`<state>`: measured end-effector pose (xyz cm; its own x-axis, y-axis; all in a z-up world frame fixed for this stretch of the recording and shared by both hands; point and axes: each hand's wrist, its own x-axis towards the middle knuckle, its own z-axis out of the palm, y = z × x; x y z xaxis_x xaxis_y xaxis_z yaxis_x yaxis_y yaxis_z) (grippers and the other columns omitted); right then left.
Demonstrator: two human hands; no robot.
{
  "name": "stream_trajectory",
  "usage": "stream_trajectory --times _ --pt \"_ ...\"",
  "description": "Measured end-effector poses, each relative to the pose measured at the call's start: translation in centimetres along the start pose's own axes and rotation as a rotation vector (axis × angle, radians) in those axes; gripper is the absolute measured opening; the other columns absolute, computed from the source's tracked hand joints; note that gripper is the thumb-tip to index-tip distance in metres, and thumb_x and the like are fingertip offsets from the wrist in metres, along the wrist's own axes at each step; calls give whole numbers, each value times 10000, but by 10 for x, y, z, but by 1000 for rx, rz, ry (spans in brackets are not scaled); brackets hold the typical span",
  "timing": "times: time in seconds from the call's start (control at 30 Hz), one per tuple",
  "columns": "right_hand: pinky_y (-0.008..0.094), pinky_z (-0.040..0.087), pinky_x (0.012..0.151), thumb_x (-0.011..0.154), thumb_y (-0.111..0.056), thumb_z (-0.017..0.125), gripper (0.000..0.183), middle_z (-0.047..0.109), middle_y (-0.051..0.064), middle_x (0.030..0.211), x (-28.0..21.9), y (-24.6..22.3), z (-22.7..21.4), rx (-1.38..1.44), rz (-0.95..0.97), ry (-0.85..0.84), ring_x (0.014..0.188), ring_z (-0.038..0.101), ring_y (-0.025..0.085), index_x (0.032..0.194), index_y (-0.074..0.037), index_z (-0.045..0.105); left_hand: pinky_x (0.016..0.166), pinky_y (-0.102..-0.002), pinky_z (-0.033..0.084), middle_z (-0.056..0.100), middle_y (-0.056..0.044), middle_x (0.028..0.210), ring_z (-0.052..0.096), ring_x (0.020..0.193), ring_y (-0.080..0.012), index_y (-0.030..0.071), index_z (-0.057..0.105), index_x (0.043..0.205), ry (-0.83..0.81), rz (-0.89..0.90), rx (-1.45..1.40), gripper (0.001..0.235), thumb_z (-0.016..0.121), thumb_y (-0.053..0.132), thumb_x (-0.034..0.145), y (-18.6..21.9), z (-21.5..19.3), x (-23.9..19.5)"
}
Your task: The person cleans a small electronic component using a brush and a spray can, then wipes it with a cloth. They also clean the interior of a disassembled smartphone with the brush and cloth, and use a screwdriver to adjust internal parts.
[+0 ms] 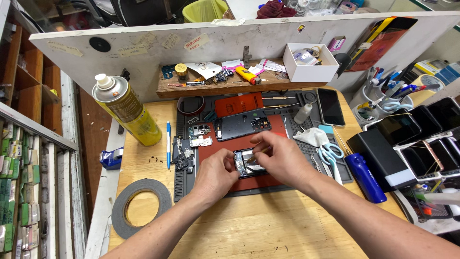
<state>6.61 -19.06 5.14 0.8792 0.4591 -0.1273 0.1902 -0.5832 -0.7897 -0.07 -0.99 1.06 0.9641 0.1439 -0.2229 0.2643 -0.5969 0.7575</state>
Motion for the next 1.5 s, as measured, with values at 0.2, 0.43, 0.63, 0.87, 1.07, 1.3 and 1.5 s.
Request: stream_trajectory --times 0.2,0.43,0.63,0.87,1.07,1.3,1.5 --pt "314 622 848 872 -59 671 322 788 79 997 0 7 9 -90 -61 -6 957 776 178 1193 -52 647 824 -373 575 678 -72 963 698 912 -215 71 633 1223 -29 -50 58 537 846 136 734 -8 6 1" --pt "318 619 839 866 -56 674 320 786 83 983 4 10 14 -92 -59 0 943 778 188 1184 -48 650 855 -391 559 685 -82 985 692 945 -232 74 626 1240 -18 -50 103 573 863 160 725 -7 7 3" --pt "350 617 823 896 -120 668 290 773 124 1009 2 -6 12 -175 -131 -38 939 779 242 1176 -48 640 875 -400 555 673 -78 1018 687 966 -234 73 628 1231 -5 -39 100 570 868 168 723 -6 8 3" --pt "484 553 805 860 -100 634 240 733 157 997 9 -35 14 -511 -357 -214 946 695 370 1098 -66 627 916 -410 552 720 -92 1057 706 1024 -259 98 613 1237 -27 -66 49 561 848 193 737 -4 3 3" --pt "481 555 826 872 -121 640 163 735 151 1012 12 -45 22 -636 -367 -271 973 698 354 1028 -74 639 923 -431 548 733 -104 1066 693 1060 -303 98 639 1150 -1 -46 20 507 861 179 702 -7 3 3" --pt "489 549 816 916 -181 666 171 708 175 1006 10 -50 27 -750 -184 -243 967 687 374 1058 -88 637 912 -435 545 730 -94 1090 694 1057 -295 127 623 1206 -1 8 21 594 883 202 677 -12 4 5" --pt "492 548 752 833 -19 641 129 722 161 956 7 -40 22 -639 -441 -207 930 692 382 960 -29 629 943 -426 542 738 -97 1131 694 1104 -299 134 646 1213 -24 -15 10 563 879 230 710 -14 2 4"
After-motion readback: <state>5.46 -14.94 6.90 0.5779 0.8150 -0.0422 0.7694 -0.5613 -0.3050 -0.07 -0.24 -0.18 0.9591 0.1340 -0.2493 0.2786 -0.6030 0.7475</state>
